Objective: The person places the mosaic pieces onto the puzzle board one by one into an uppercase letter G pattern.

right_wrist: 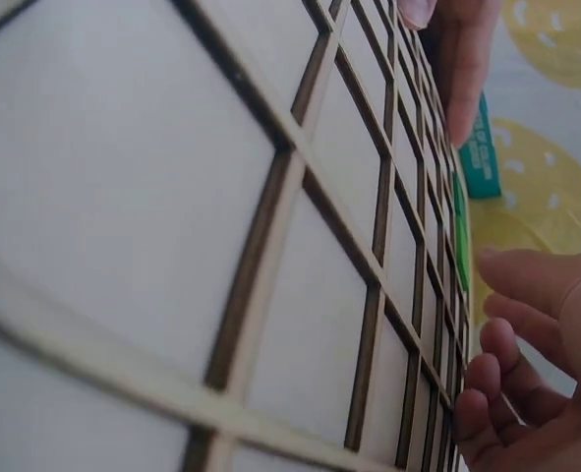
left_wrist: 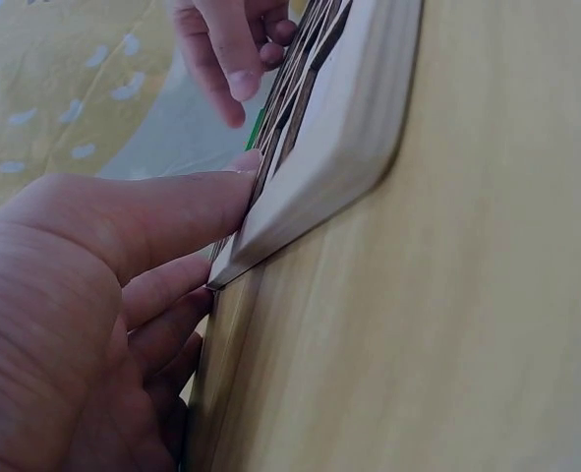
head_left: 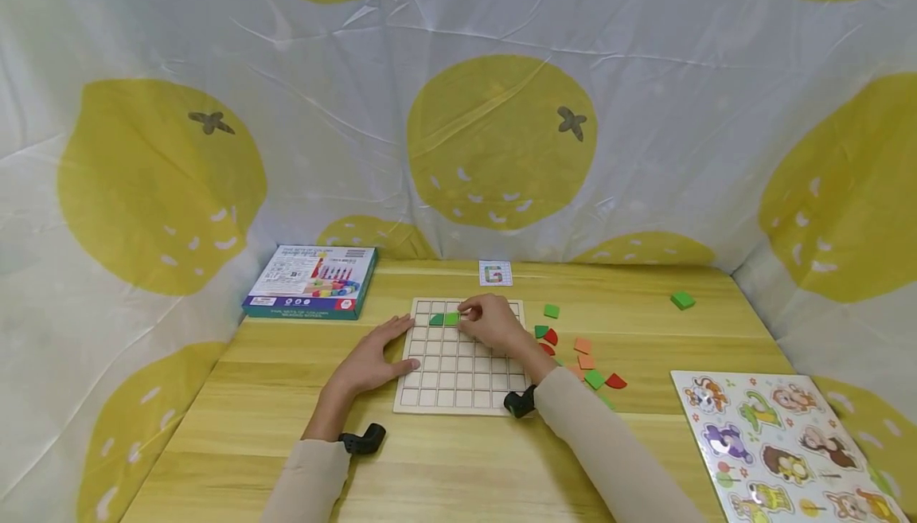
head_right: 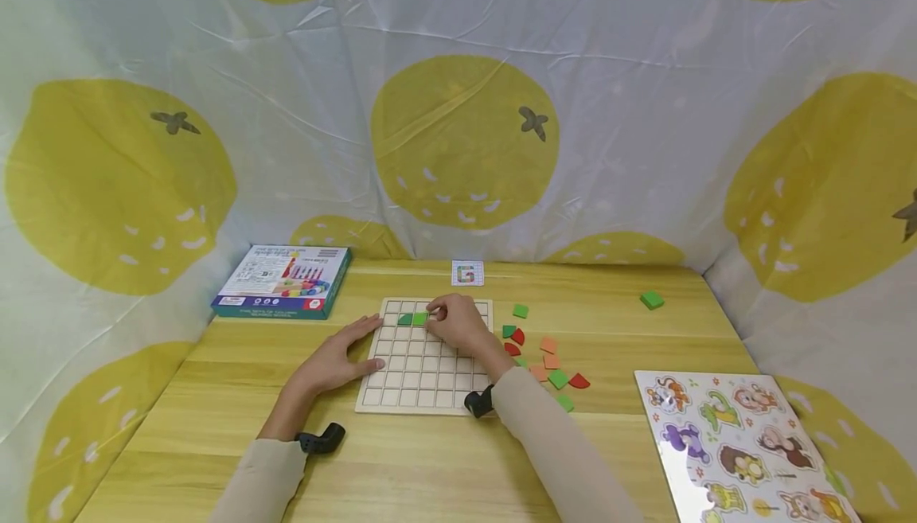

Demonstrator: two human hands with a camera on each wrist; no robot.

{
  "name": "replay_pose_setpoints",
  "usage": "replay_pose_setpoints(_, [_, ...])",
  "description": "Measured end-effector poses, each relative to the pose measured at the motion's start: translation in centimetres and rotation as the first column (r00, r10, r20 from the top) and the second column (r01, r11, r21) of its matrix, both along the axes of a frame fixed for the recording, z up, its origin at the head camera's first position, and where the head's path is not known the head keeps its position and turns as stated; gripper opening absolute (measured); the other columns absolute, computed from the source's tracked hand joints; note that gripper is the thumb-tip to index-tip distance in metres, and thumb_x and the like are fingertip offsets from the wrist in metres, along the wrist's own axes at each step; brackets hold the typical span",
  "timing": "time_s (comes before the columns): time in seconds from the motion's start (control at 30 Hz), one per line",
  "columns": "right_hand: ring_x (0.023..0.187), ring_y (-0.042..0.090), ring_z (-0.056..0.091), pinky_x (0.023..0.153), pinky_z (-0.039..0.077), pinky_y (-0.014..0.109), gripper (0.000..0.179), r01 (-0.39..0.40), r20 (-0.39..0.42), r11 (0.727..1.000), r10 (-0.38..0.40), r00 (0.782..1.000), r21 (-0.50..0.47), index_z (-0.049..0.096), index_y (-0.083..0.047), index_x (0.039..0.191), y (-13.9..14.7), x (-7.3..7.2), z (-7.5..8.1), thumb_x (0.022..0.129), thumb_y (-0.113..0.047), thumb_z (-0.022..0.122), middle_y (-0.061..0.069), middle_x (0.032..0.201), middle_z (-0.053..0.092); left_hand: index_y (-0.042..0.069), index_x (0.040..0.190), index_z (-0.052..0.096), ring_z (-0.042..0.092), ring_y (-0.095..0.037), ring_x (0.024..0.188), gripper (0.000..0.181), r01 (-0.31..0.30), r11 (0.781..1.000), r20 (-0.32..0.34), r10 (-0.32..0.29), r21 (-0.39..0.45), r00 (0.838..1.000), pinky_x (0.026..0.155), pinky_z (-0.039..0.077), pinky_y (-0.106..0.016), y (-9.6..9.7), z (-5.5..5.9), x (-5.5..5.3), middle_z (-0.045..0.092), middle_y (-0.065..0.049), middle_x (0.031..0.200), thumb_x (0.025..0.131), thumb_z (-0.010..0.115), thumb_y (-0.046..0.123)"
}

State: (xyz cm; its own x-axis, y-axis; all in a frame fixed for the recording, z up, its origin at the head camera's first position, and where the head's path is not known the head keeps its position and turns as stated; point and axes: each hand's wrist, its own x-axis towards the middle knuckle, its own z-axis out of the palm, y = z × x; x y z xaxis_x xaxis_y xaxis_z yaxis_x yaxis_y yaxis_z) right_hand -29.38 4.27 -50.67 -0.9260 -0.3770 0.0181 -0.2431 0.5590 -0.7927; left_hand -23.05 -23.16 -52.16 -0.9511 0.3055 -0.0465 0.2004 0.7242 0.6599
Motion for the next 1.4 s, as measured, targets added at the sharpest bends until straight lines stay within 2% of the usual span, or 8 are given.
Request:
replay_pose_setpoints(0.27, [0.082,0.017,0.056,0.074,0.049,0.031,0.033,0.054,-0.006,0.998,-0.054,0.998,-0.031,0.075,-0.007,0.122,3.5,0.3,0.8,0.093,-0.023,0.077,0.003,0.094,0.066,0.020,0.161,0.039,0.022,-0.037,0.158,0.084,0.007,1.000,-0.006,-0.007,-0.010,1.000,0.123,0.024,-0.066,0.0,-0.1,-0.1,0.033,-0.005,0.169,0.089,0.078,0.039])
replay_pose_setpoints(0.53, [0.081,0.020,0.052,0.069,0.045,0.030,0.035,0.099,-0.057,0.995,-0.098,0.994,0.007,0.074,-0.006,0.123,8.8,1.7,1.9,0.094,-0.026,0.077,0.004,0.094,0.063,0.019,0.160,0.040,0.023,-0.037,0.158,0.083,0.009,1.000,-0.013,-0.009,-0.009,1.000,0.123,0.025,-0.065,0.1,-0.2,0.0,0.033,-0.006,0.169,0.089,0.078,0.038])
replay_pose_setpoints(0.83, [0.077,0.018,0.053,0.065,0.045,0.029,0.033,0.145,-0.122,0.985,-0.133,0.984,0.095,0.075,-0.006,0.121,14.8,3.6,2.1,0.094,-0.026,0.077,0.003,0.090,0.065,0.020,0.161,0.039,0.022,-0.035,0.159,0.083,-0.003,1.000,0.007,0.003,0.001,1.000,0.124,0.023,-0.064,0.1,-0.2,0.0,0.032,-0.004,0.169,0.089,0.078,0.038])
replay_pose_setpoints(1.2, [0.072,0.017,0.049,0.065,0.043,0.029,0.031,0.166,-0.155,0.974,-0.142,0.978,0.156,0.076,-0.005,0.117,18.4,4.6,2.2,0.093,-0.023,0.078,0.003,0.088,0.062,0.019,0.161,0.039,0.021,-0.036,0.159,0.083,0.000,1.000,0.003,0.000,-0.011,1.000,0.124,0.022,-0.065,0.0,-0.4,0.0,0.032,-0.005,0.169,0.090,0.077,0.038])
replay_pose_setpoints(1.4, [0.074,0.016,0.053,0.067,0.047,0.029,0.029,0.159,-0.102,0.969,-0.141,0.985,0.190,0.076,-0.003,0.117,19.8,5.1,1.5,0.093,-0.020,0.077,0.004,0.089,0.064,0.019,0.161,0.040,0.021,-0.036,0.159,0.082,0.005,1.000,0.002,-0.005,-0.010,1.000,0.124,0.022,-0.065,0.1,-0.2,0.0,0.032,-0.005,0.169,0.090,0.077,0.038])
